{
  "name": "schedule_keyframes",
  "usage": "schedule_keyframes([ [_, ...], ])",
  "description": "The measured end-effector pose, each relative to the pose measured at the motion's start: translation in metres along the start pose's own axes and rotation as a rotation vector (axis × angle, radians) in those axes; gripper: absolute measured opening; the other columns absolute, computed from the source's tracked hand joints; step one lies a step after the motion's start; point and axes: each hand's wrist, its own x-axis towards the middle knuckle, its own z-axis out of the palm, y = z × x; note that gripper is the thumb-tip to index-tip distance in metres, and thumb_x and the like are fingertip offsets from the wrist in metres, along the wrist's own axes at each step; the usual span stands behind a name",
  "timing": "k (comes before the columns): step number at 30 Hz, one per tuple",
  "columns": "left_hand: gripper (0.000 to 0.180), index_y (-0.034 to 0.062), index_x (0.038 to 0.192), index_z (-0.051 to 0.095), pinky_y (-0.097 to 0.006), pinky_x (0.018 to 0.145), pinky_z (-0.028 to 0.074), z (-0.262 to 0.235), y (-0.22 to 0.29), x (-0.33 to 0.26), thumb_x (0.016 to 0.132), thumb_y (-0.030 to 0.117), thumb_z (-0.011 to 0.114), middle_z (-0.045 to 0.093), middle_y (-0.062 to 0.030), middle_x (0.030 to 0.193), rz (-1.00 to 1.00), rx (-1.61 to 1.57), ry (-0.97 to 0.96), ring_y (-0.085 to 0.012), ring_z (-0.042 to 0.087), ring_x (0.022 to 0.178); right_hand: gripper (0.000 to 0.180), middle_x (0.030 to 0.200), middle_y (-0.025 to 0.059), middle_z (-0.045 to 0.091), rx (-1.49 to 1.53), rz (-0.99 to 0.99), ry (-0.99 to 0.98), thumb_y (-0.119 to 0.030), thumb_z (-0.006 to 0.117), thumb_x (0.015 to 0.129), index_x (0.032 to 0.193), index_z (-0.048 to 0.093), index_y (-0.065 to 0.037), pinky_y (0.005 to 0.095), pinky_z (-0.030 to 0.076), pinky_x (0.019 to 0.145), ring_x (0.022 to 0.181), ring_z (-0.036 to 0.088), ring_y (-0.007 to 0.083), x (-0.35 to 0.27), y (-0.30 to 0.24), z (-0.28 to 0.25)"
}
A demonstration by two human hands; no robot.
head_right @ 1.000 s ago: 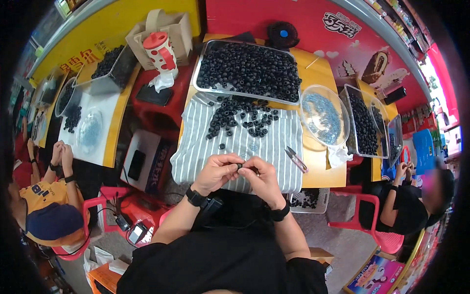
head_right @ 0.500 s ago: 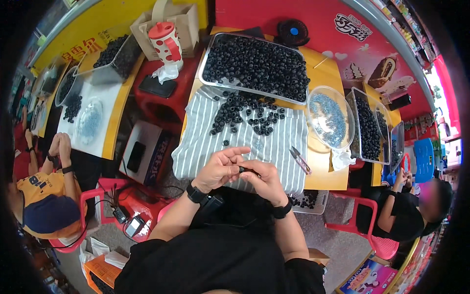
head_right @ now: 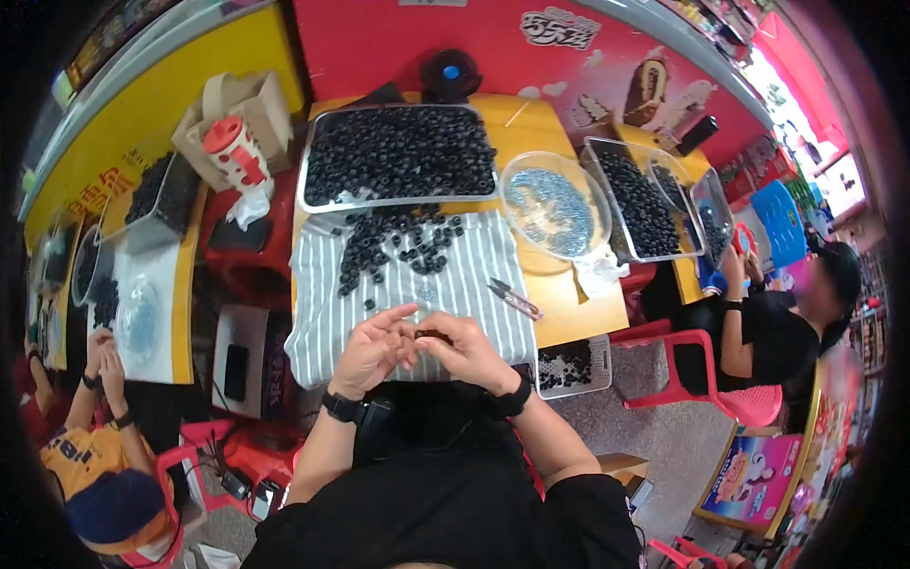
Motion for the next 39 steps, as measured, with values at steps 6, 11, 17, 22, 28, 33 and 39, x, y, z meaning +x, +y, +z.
schedule_keyframes([
  [6,0.032,-0.0055,0.119,0.057,-0.029,0.073,0.053,-0.008,-0.004,-0.005,0.091,0.011,0.06,0.064,-0.0198,0.108,-0.008,0.047,0.003,-0.0218,0.065,0.085,0.012,0.083,0.0031,0.064,-0.081,0.105,0.685,-0.002,0.064,0.085,0.097,0.064,0.001,0.0242,0.047,0.069,0.076,0.059,0.0106,-0.01,0.006,-0.12],
  [11,0.015,-0.0043,0.098,0.064,-0.027,0.067,0.053,-0.003,-0.004,-0.008,0.089,0.007,0.062,0.066,-0.0166,0.095,-0.06,0.122,-0.004,-0.0205,0.066,0.079,0.026,0.065,0.0007,0.058,-0.463,0.078,1.007,-0.005,0.065,0.083,0.105,0.06,0.007,0.0226,0.039,0.052,0.058,0.049,0.006,-0.009,0.002,-0.254],
  [17,0.01,-0.0038,0.082,0.067,-0.023,0.052,0.048,-0.01,-0.006,-0.012,0.084,0.006,0.065,0.065,-0.0151,0.081,-0.025,0.086,-0.135,-0.018,0.064,0.064,0.018,0.079,-0.0001,0.062,-0.352,-0.011,0.525,0.003,0.062,0.084,0.101,0.065,0.001,0.0214,0.046,0.066,0.072,0.056,0.0072,0.014,0.019,-0.155],
  [22,0.015,-0.0042,0.079,0.066,-0.023,0.049,0.046,-0.008,0.001,-0.017,0.083,0.01,0.069,0.065,-0.0167,0.078,-0.064,0.093,-0.189,-0.0178,0.063,0.06,0.017,0.081,0.0112,0.061,-0.35,-0.118,-0.049,-0.003,0.066,0.079,0.096,0.065,-0.002,0.0328,0.05,0.06,0.074,0.066,0.0246,0.054,-0.007,-0.008],
  [28,0.018,-0.0031,0.078,0.064,-0.025,0.051,0.048,-0.013,-0.002,-0.013,0.085,0.014,0.067,0.065,-0.0159,0.077,-0.093,0.079,-0.207,-0.0185,0.063,0.06,0.015,0.079,0.0121,0.055,-0.842,-0.408,-0.25,-0.01,0.069,0.07,0.082,0.061,-0.004,0.0414,0.048,0.063,0.077,0.059,0.0308,0.1,0.01,0.039],
  [33,0.018,-0.003,0.094,0.061,-0.027,0.06,0.051,-0.016,-0.006,-0.011,0.094,0.015,0.057,0.064,-0.0129,0.084,-0.126,0.014,-0.084,-0.0185,0.064,0.069,0.015,0.075,0.0094,0.056,-0.581,-0.315,-0.014,-0.006,0.071,0.07,0.082,0.063,-0.002,0.0354,0.047,0.058,0.069,0.06,0.0252,0.085,-0.007,0.024],
  [39,0.033,-0.0048,0.124,0.051,-0.028,0.07,0.051,-0.008,-0.009,-0.004,0.098,0.014,0.051,0.064,-0.0115,0.098,-0.042,-0.133,-0.012,-0.018,0.064,0.08,0.02,0.089,0.0091,0.062,-0.197,-0.128,0.167,0.001,0.07,0.073,0.093,0.068,-0.003,0.0277,0.047,0.059,0.076,0.062,0.0185,0.02,-0.02,0.021],
])
